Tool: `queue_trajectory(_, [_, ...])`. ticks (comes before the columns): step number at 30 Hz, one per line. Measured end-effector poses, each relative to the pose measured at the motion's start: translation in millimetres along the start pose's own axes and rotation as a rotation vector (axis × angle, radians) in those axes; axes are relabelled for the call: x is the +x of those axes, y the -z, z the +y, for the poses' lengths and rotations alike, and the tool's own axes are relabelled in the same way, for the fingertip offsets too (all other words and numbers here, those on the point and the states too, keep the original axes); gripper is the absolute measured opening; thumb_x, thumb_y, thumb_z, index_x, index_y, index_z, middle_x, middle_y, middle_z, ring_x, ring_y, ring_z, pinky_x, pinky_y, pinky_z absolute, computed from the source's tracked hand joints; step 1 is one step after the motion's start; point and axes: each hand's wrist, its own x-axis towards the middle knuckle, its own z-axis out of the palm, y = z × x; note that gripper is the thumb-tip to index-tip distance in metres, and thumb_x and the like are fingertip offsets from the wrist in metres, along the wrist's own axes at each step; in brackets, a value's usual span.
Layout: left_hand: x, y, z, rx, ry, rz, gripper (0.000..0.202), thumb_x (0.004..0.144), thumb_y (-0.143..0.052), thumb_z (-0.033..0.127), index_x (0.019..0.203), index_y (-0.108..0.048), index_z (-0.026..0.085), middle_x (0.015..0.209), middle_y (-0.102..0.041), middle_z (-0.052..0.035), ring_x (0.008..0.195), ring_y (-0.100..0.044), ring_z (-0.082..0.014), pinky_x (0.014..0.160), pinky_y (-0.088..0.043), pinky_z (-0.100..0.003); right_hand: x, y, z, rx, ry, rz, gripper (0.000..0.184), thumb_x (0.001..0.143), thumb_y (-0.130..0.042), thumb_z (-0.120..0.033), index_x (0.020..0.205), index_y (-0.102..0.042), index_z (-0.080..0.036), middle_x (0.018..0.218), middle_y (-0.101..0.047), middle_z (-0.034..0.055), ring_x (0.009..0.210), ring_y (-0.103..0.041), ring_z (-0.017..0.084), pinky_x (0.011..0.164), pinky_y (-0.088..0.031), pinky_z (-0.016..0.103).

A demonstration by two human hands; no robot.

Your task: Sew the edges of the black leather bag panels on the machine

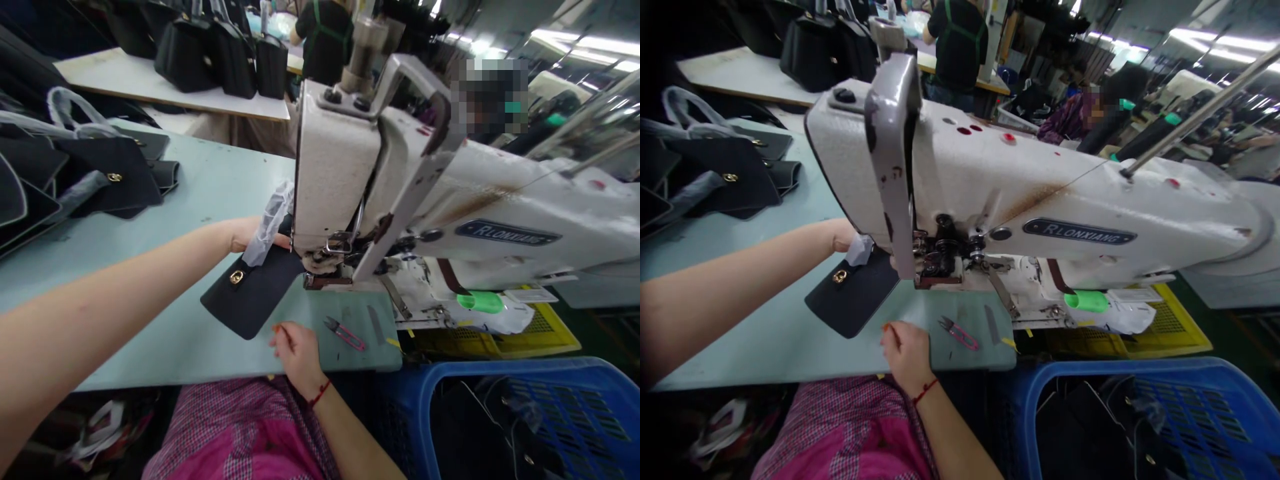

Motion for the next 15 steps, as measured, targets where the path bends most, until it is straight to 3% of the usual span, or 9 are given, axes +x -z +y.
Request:
queue_trajectory(3, [-10.0,3.0,-10.4,0.085,0.088,-0.026,0.058,0.046,-0.088,0.007,0.102,-0.074,0.009,0.087,-0.077,-0.0138,0.073,-0.073,-0.0320,0.068,-0.060,-0.046,7.5,16.1,-18.9,0.328,-0.138,0.095,0.036,0.098,-0.043,-0.042,0.104,-0.067,-0.016,0.084,-0.072,0.0069,0.062,-0.065,0.014,0.050,-0.045,0.020])
queue_trajectory(6, [-27.5,1.3,-25.4,0.081,0.091,0.001,0.058,0.056,-0.088,0.022,0.110,-0.070,0.010,0.096,-0.077,-0.0151,0.075,-0.073,-0.0287,0.068,-0.060,-0.042,20.4,36.7,-42.3,0.468,-0.162,0.186,0.043,0.095,-0.046,-0.052,0.091,-0.067,-0.015,0.078,-0.067,0.0062,0.061,-0.062,0.014,0.047,-0.045,0.020])
queue_trajectory(10, [-40.5,-1.9,-40.0,0.029,0.078,0.042,0.057,0.062,-0.085,0.026,0.113,-0.068,0.009,0.103,-0.075,-0.0165,0.077,-0.073,-0.0270,0.072,-0.060,-0.042,38.2,55.7,-61.8,0.344,-0.135,0.183,0.047,0.091,-0.053,-0.055,0.064,-0.051,-0.017,0.059,-0.046,-0.0022,0.050,-0.047,0.009,0.044,-0.035,0.019])
queue_trajectory(15, [-41.4,-4.2,-45.2,0.014,0.040,0.132,0.057,0.057,-0.086,0.026,0.108,-0.068,0.008,0.101,-0.076,-0.0163,0.077,-0.072,-0.0262,0.068,-0.061,-0.038,48.4,61.0,-69.1,0.158,-0.085,0.172,0.049,0.091,-0.053,-0.051,0.056,-0.041,-0.018,0.050,-0.035,-0.0050,0.048,-0.039,0.008,0.047,-0.027,0.022])
